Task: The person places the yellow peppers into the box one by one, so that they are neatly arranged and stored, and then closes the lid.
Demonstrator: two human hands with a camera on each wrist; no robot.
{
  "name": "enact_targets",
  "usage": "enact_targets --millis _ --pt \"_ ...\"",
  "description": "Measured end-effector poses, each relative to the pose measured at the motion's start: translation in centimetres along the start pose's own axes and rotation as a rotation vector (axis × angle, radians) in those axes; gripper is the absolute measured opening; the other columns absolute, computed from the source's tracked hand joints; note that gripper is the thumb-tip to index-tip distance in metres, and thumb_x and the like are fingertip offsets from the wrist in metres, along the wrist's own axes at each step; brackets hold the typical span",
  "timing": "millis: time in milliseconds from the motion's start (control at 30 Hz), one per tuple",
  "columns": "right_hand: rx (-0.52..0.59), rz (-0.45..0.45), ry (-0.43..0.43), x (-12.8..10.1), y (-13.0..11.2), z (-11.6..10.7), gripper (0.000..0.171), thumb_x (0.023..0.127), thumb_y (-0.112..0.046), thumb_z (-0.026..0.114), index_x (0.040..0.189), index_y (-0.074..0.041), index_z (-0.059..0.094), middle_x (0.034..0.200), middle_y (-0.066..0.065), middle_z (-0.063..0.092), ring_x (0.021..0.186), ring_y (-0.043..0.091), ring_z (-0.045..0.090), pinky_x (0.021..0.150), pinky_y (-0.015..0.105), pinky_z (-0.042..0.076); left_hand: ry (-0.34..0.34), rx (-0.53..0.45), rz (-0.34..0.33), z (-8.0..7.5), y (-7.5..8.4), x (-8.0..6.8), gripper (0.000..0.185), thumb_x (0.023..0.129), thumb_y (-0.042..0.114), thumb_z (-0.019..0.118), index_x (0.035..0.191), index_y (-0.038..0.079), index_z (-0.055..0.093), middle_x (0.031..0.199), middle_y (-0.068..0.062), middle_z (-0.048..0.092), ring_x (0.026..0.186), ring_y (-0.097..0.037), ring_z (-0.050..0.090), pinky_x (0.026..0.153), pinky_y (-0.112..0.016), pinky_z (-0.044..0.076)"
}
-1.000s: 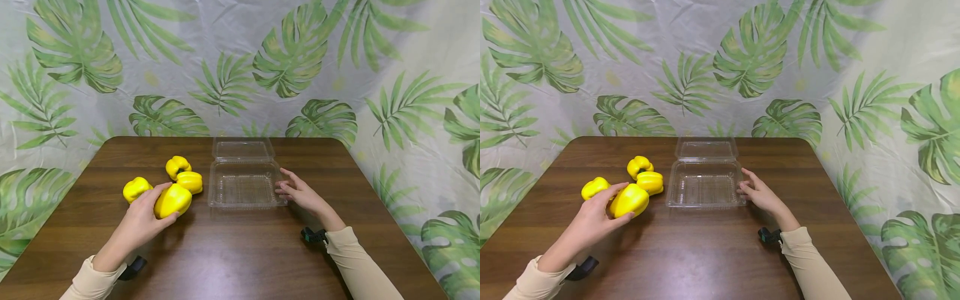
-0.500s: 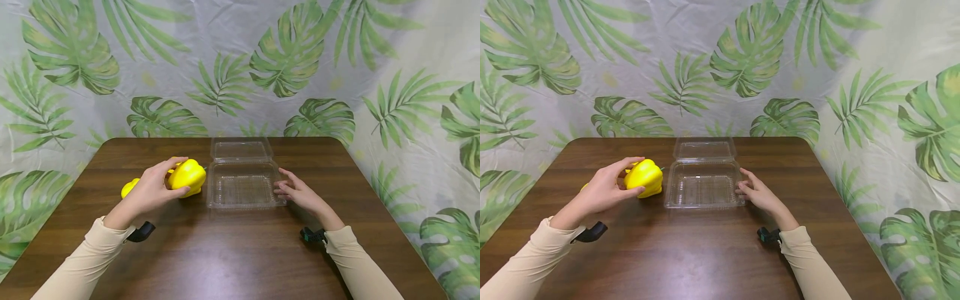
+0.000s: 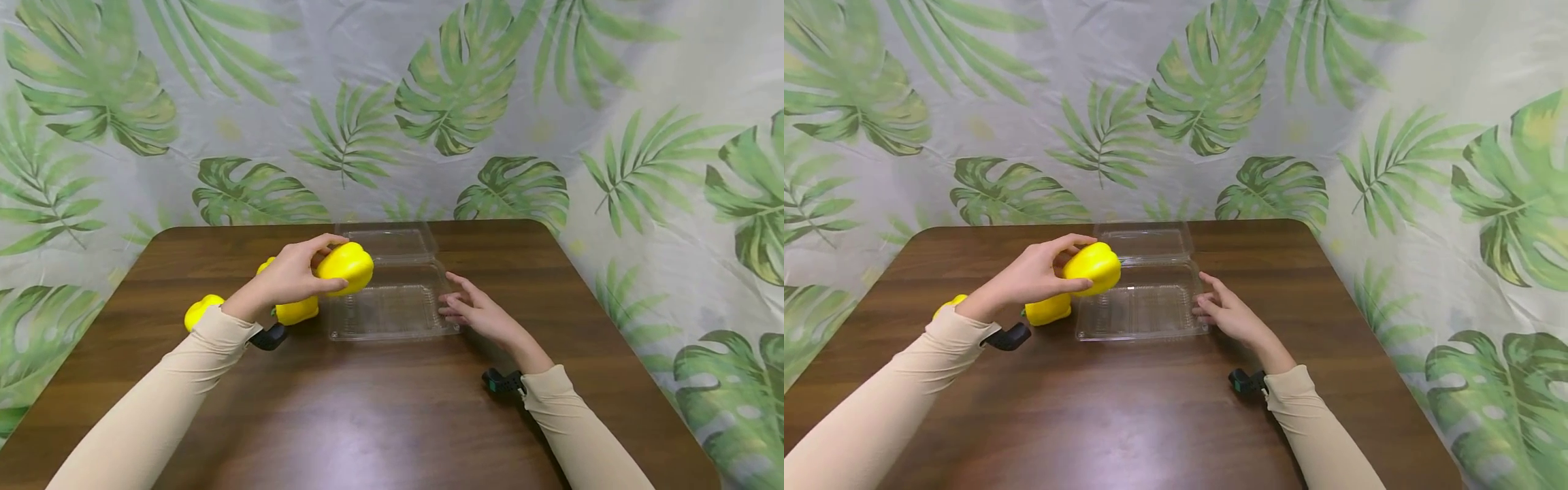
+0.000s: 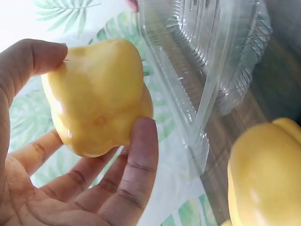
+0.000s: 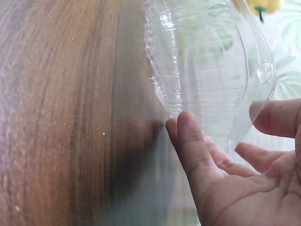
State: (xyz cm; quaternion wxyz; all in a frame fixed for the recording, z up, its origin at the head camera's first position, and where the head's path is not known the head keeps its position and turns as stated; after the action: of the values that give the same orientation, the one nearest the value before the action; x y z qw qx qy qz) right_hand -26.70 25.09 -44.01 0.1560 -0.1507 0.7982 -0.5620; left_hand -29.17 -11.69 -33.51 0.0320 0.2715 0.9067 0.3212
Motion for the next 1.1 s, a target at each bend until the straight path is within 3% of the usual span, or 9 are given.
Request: enact_targets --millis 300,500,833,1100 --pt "0.008 0.004 0.013 -0.1 0.1 0.1 0.065 0.117 -0.016 0.042 0.173 -0.007 0.009 0.157 0.040 0.045 0.141 0.054 0.056 0.114 0.059 0.050 -0.120 -0.011 0.057 2.7 0.5 4.7 0.073 0.093 0.033 0.082 0.157 0.022 0.051 0.147 -0.013 0.064 0.131 -0.033 0.065 0.099 -0.048 0.060" --pt "-0.009 0.008 0.010 -0.1 -0.2 0.0 0.066 0.117 -0.018 0.044 0.173 -0.007 0.010 0.157 0.040 0.045 0.140 0.054 0.057 0.113 0.058 0.051 -0.186 -0.015 0.095 4.6 1.2 6.8 0.071 0.093 0.029 0.082 0.157 0.020 0.052 0.147 -0.013 0.065 0.130 -0.032 0.066 0.100 -0.046 0.058" --pt "-0.044 0.023 0.016 0.0 -0.3 -0.1 0.066 0.117 -0.017 0.045 0.173 -0.007 0.011 0.156 0.039 0.047 0.139 0.052 0.058 0.112 0.056 0.053 -0.259 0.013 0.121 7.3 1.7 9.1 0.072 0.093 0.026 0.081 0.157 0.017 0.050 0.144 -0.014 0.068 0.127 -0.030 0.067 0.101 -0.044 0.057" --pt "-0.041 0.032 0.015 0.2 -0.2 0.0 0.065 0.116 -0.014 0.044 0.172 -0.006 0.012 0.155 0.039 0.048 0.138 0.052 0.059 0.111 0.055 0.054 -0.286 0.057 0.119 8.9 2.1 10.0 0.071 0.093 0.026 0.083 0.157 0.017 0.052 0.141 -0.017 0.069 0.123 -0.031 0.069 0.100 -0.044 0.057"
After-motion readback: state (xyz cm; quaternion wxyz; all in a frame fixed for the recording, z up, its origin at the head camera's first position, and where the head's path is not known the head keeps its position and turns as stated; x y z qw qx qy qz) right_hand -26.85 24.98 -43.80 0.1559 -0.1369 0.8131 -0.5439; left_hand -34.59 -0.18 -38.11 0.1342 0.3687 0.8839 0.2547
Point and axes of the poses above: each hand's wrist, its own x-axis towards the middle knuckle, its own z-axis out of the palm, y = z × x, the point moved 2 cm from there along x, towards the middle knuckle
